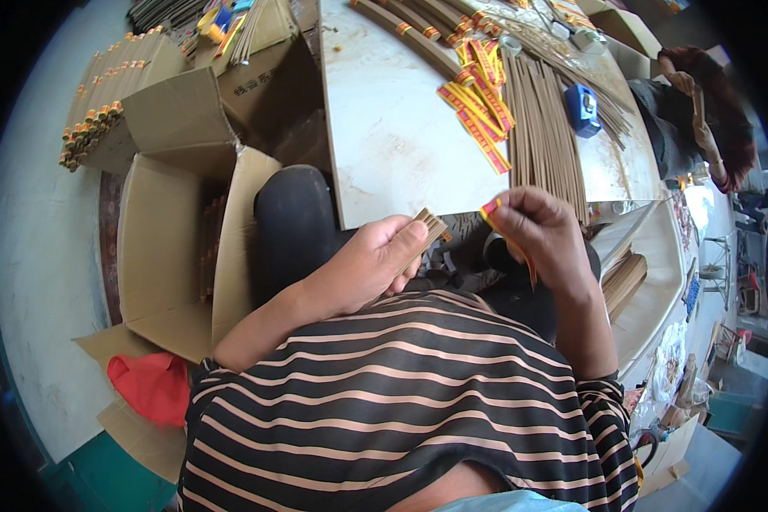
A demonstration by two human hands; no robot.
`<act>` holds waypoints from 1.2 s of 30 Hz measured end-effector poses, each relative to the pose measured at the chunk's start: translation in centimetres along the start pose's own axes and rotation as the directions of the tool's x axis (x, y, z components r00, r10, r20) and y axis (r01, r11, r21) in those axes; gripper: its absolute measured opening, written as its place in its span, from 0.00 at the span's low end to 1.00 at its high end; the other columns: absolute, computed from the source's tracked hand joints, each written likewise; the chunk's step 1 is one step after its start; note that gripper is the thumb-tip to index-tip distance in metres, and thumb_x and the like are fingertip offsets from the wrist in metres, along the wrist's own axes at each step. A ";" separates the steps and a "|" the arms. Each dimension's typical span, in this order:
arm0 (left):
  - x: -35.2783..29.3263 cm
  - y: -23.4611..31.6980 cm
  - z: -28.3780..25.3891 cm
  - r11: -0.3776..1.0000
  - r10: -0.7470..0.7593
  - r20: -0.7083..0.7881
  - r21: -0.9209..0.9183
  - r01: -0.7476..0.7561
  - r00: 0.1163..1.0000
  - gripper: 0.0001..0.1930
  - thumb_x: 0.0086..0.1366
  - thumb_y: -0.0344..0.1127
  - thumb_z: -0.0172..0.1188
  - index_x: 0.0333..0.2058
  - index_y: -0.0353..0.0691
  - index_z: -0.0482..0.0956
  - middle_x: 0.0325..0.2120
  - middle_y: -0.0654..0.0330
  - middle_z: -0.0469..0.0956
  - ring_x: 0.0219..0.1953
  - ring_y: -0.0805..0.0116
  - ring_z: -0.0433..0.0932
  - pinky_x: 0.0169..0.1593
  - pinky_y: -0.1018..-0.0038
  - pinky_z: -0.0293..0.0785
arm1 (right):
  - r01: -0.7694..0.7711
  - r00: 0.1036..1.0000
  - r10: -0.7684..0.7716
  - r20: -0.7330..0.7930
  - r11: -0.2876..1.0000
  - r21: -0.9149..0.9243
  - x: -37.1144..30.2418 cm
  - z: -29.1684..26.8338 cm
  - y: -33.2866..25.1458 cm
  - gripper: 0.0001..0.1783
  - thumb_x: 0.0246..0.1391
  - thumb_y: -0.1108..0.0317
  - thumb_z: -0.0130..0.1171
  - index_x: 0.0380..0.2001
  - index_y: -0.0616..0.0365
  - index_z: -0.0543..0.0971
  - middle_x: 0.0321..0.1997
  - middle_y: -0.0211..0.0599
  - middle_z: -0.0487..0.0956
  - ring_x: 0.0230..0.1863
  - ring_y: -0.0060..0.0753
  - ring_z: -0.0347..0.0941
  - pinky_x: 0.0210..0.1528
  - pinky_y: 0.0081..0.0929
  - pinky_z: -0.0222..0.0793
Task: The person gathers thin sticks from a pile on a table, aligns them into a bundle, and wraps a small red and yellow paper label around the middle. The person then places the finished bundle into a cardboard box. The process is repeated multiple times.
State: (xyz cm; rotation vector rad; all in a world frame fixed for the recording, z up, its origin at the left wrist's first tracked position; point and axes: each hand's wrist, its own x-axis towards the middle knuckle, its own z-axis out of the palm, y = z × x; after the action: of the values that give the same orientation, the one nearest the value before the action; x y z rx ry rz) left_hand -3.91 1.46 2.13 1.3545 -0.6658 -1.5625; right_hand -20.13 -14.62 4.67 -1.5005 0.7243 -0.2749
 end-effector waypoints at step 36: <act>-1.5 -0.2 1.0 0.980 0.171 0.041 0.097 -0.175 0.984 0.25 0.71 0.50 0.34 0.50 0.32 0.64 0.23 0.65 0.64 0.25 0.79 0.62 0.29 0.85 0.63 | -0.029 0.999 0.032 0.000 0.902 -0.431 -1.5 5.3 -2.0 0.14 0.48 0.63 0.65 0.21 0.65 0.75 0.17 0.30 0.74 0.20 0.14 0.65 0.20 0.15 0.64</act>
State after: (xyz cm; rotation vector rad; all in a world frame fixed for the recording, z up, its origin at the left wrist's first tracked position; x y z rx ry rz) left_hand -5.02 2.68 2.84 1.3094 -0.8689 -1.4301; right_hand -17.65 -9.62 6.50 -1.9071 0.8388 -0.0844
